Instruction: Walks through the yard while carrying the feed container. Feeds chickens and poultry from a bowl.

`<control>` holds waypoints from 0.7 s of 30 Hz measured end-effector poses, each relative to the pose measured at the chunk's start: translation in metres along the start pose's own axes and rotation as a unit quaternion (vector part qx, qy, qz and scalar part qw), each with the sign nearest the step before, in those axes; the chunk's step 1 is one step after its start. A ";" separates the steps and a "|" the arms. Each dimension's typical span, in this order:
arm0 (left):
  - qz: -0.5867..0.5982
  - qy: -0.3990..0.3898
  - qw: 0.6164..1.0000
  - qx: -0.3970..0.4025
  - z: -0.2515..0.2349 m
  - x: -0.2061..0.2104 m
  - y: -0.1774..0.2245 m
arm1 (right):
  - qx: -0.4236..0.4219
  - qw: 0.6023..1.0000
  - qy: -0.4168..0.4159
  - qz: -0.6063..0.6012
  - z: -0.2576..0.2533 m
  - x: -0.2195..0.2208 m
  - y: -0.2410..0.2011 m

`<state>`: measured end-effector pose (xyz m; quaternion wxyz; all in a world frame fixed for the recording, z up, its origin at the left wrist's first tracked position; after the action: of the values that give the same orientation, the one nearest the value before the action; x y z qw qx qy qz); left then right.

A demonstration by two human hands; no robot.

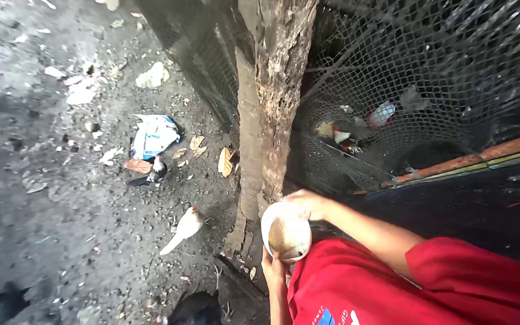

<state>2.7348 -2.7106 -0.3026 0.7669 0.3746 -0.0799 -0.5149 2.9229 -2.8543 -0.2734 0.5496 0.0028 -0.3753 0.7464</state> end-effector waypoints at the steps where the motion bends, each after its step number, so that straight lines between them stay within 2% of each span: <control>1: 0.003 -0.001 1.000 0.000 0.000 0.001 0.002 | -0.035 0.999 0.022 -0.018 0.009 -0.016 -0.021; 4: 0.009 0.001 1.000 0.014 0.002 -0.001 0.006 | -0.112 0.974 0.165 -0.103 0.025 -0.075 -0.087; 6: 0.006 0.006 1.000 0.016 0.004 -0.005 0.005 | -0.189 0.916 0.279 -0.216 0.022 -0.117 -0.122; 8: 0.004 0.009 1.000 0.008 0.007 -0.008 0.004 | -0.226 0.865 0.361 -0.264 0.013 -0.151 -0.146; 9: 0.001 0.012 1.000 0.004 0.009 -0.009 0.002 | -0.208 0.865 0.389 -0.241 0.011 -0.162 -0.151; 11: -0.007 0.018 1.000 0.000 0.015 -0.015 -0.006 | -0.139 0.872 0.455 -0.113 -0.003 -0.180 -0.143; 13: -0.012 0.030 0.999 0.006 0.019 -0.021 -0.013 | -0.072 0.884 0.462 0.004 -0.001 -0.174 -0.139; 14: -0.013 0.037 0.999 0.008 0.021 -0.024 -0.018 | -0.075 0.873 0.479 0.051 0.001 -0.167 -0.135; 16: -0.005 0.050 0.999 0.007 0.026 -0.027 -0.030 | -0.106 0.834 0.518 0.161 0.015 -0.144 -0.125; 18: 0.002 0.059 0.998 -0.001 0.031 -0.030 -0.039 | -0.142 0.797 0.517 0.279 0.033 -0.108 -0.110; 20: 0.001 0.067 0.998 -0.008 0.031 -0.032 -0.043 | -0.215 0.771 0.489 0.346 0.040 -0.069 -0.090; 21: 0.001 0.070 0.997 -0.012 0.031 -0.031 -0.042 | -0.278 0.754 0.470 0.365 0.040 -0.050 -0.077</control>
<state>2.6742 -2.7072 -0.3005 0.7756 0.4005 -0.0198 -0.4875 2.9894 -2.9089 -0.2224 0.3190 -0.6386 -0.2330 0.6604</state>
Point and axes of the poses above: each hand's wrist, its own z-axis away from the middle knuckle, its own x-axis out of the palm, y = z × x, the point moved 3 cm from there along -z, towards the middle knuckle, and after that the axes turned 3 degrees about x, right-handed, at the moved point
